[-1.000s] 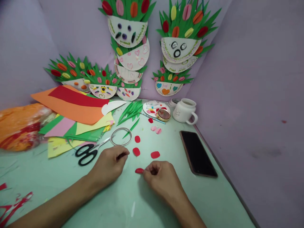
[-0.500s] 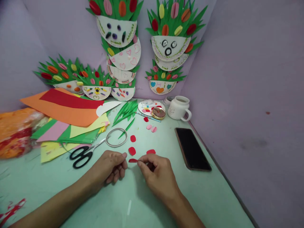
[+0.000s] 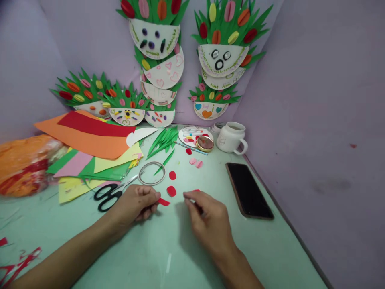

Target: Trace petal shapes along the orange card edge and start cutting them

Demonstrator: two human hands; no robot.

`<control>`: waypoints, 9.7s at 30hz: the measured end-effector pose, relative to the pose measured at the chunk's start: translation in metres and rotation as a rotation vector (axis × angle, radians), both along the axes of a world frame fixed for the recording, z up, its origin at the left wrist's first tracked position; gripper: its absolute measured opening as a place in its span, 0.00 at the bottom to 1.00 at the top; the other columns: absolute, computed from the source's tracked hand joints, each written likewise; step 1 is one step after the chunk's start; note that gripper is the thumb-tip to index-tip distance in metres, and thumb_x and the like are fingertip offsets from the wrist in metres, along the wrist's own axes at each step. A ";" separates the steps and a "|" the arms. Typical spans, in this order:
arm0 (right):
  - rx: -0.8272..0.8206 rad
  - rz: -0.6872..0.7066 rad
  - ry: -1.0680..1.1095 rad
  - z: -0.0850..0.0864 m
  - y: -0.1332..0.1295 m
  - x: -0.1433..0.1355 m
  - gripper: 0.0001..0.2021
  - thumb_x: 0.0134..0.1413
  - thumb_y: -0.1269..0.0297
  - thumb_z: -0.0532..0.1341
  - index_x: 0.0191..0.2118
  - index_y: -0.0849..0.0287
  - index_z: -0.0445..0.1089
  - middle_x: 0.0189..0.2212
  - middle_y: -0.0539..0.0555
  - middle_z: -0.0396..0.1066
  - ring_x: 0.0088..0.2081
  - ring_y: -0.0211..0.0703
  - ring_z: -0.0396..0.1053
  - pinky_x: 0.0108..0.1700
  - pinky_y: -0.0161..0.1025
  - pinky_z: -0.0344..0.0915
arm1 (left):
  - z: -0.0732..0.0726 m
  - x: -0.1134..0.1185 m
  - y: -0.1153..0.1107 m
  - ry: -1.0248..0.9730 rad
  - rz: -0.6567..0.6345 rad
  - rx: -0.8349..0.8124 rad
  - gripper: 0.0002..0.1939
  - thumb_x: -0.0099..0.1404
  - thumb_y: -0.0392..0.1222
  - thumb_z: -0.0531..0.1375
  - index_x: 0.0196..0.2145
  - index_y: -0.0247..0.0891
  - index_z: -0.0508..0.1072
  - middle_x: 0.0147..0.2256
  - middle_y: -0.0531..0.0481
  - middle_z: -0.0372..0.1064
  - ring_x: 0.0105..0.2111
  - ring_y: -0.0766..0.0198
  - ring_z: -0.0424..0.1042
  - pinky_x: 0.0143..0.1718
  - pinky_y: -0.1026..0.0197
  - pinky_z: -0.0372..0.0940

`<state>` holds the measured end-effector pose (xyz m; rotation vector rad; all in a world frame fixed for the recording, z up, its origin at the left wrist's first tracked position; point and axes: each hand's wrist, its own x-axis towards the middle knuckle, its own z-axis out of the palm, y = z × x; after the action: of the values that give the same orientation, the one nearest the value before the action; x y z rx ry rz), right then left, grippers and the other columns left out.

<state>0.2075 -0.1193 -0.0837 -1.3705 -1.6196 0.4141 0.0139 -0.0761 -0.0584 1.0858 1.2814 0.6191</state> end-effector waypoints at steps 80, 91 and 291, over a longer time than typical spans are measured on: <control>-0.531 0.189 0.769 0.027 -0.002 -0.014 0.09 0.38 0.64 0.67 0.31 0.55 0.81 0.24 0.52 0.79 0.25 0.38 0.74 0.33 0.36 0.71 | 0.003 0.014 -0.029 -0.099 0.148 0.316 0.07 0.44 0.43 0.65 0.17 0.37 0.79 0.28 0.45 0.73 0.26 0.65 0.67 0.25 0.66 0.59; -0.548 0.168 0.798 0.031 -0.002 -0.016 0.09 0.36 0.65 0.67 0.30 0.55 0.81 0.23 0.51 0.79 0.25 0.38 0.74 0.33 0.36 0.72 | 0.000 0.018 -0.029 -0.077 0.192 0.308 0.08 0.44 0.44 0.65 0.17 0.36 0.78 0.29 0.45 0.73 0.28 0.63 0.67 0.27 0.66 0.59; -0.365 -0.100 1.004 0.016 0.027 -0.047 0.25 0.36 0.45 0.68 0.37 0.57 0.67 0.17 0.43 0.63 0.16 0.32 0.58 0.17 0.31 0.59 | 0.015 -0.028 0.042 0.917 -0.293 0.792 0.09 0.45 0.25 0.57 0.21 0.37 0.72 0.31 0.43 0.73 0.37 0.54 0.71 0.41 0.56 0.61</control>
<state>0.1602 -0.0926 -0.0674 -1.1748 -0.6576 1.1570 -0.0143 -0.0337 -0.0431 2.3507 1.6184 0.3984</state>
